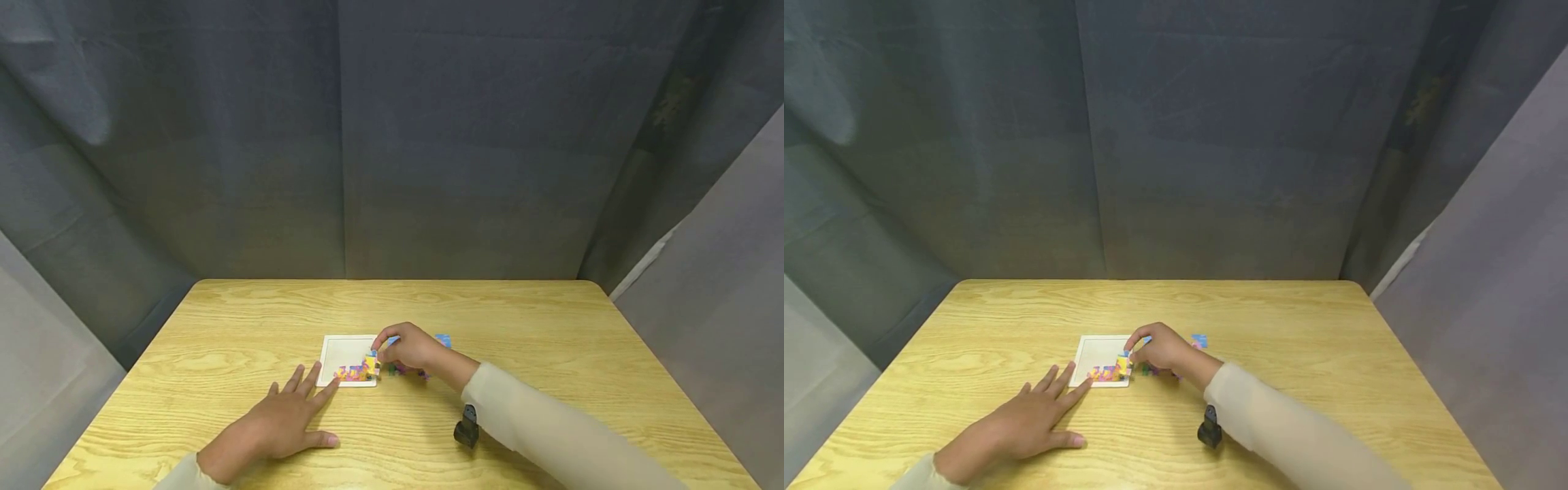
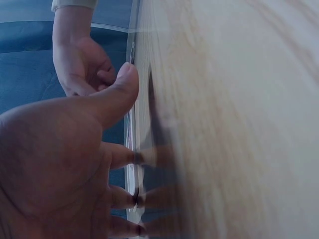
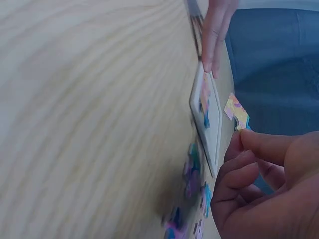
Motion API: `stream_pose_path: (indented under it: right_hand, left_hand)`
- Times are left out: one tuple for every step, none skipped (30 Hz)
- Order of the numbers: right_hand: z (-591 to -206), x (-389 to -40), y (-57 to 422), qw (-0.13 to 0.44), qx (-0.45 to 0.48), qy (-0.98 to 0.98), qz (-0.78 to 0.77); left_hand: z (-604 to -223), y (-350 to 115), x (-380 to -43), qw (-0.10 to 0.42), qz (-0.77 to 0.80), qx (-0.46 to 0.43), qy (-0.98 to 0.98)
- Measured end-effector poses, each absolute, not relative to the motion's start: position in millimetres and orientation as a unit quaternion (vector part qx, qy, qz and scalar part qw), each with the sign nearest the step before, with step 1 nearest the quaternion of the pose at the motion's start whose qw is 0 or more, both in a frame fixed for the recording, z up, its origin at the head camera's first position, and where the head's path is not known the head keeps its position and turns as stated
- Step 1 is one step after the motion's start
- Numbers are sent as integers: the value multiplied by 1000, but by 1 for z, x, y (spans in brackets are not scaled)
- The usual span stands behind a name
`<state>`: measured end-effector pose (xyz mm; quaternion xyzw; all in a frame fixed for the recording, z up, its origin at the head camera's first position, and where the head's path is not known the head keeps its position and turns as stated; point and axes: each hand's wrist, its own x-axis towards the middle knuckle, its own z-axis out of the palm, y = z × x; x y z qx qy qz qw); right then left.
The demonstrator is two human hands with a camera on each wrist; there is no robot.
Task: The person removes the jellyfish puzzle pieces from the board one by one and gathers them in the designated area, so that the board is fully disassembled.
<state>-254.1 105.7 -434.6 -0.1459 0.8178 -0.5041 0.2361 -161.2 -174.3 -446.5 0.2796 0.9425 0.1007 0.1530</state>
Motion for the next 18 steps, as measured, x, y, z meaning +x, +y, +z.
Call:
stream_pose_path:
  right_hand:
    - [-435, -252, 108, 233, -149, 823, -497]
    - [-435, -250, 110, 229, -154, 828, -489]
    - [-435, -248, 112, 224, -158, 833, -481]
    - [-436, -246, 114, 220, -162, 836, -475]
    - [-437, -245, 116, 215, -164, 838, -474]
    - [-438, -243, 118, 212, -166, 840, -472]
    - [-438, -241, 119, 207, -167, 840, -473]
    - [-438, -239, 121, 203, -169, 839, -475]
    - [-439, -237, 123, 201, -169, 840, -475]
    - [-439, -236, 125, 198, -169, 840, -477]
    - [-439, -234, 127, 195, -172, 840, -476]
    - [-439, -232, 129, 193, -174, 842, -472]
    - [-440, -230, 131, 191, -175, 843, -471]
    - [-440, -229, 133, 191, -177, 844, -469]
    - [-441, -228, 135, 190, -177, 846, -466]
    - [-441, -226, 136, 189, -175, 848, -464]
    - [-442, -224, 137, 188, -172, 850, -461]
    - [-442, -223, 137, 189, -168, 852, -458]
  left_hand:
    - [-447, -174, -161, 154, 102, 278, 943]
    - [-447, -174, -161, 155, 103, 277, 943]
    - [-447, -174, -161, 156, 103, 276, 943]
    - [-447, -174, -160, 156, 104, 274, 943]
    - [-447, -174, -160, 157, 104, 274, 943]
    - [-447, -174, -160, 156, 104, 273, 943]
    - [-447, -174, -160, 156, 105, 273, 943]
    - [-447, -175, -160, 154, 103, 275, 943]
    - [-447, -175, -160, 153, 103, 275, 943]
    - [-447, -174, -160, 153, 102, 276, 944]
    - [-447, -174, -160, 152, 101, 276, 944]
    - [-447, -174, -160, 153, 101, 276, 944]
    - [-447, -174, -160, 153, 101, 275, 944]
    - [-447, -174, -160, 154, 101, 274, 944]
    - [-446, -174, -160, 155, 102, 273, 944]
    - [-446, -174, -160, 156, 102, 272, 944]
    - [-446, -174, -160, 156, 103, 272, 944]
    - [-445, -174, -160, 156, 103, 271, 944]
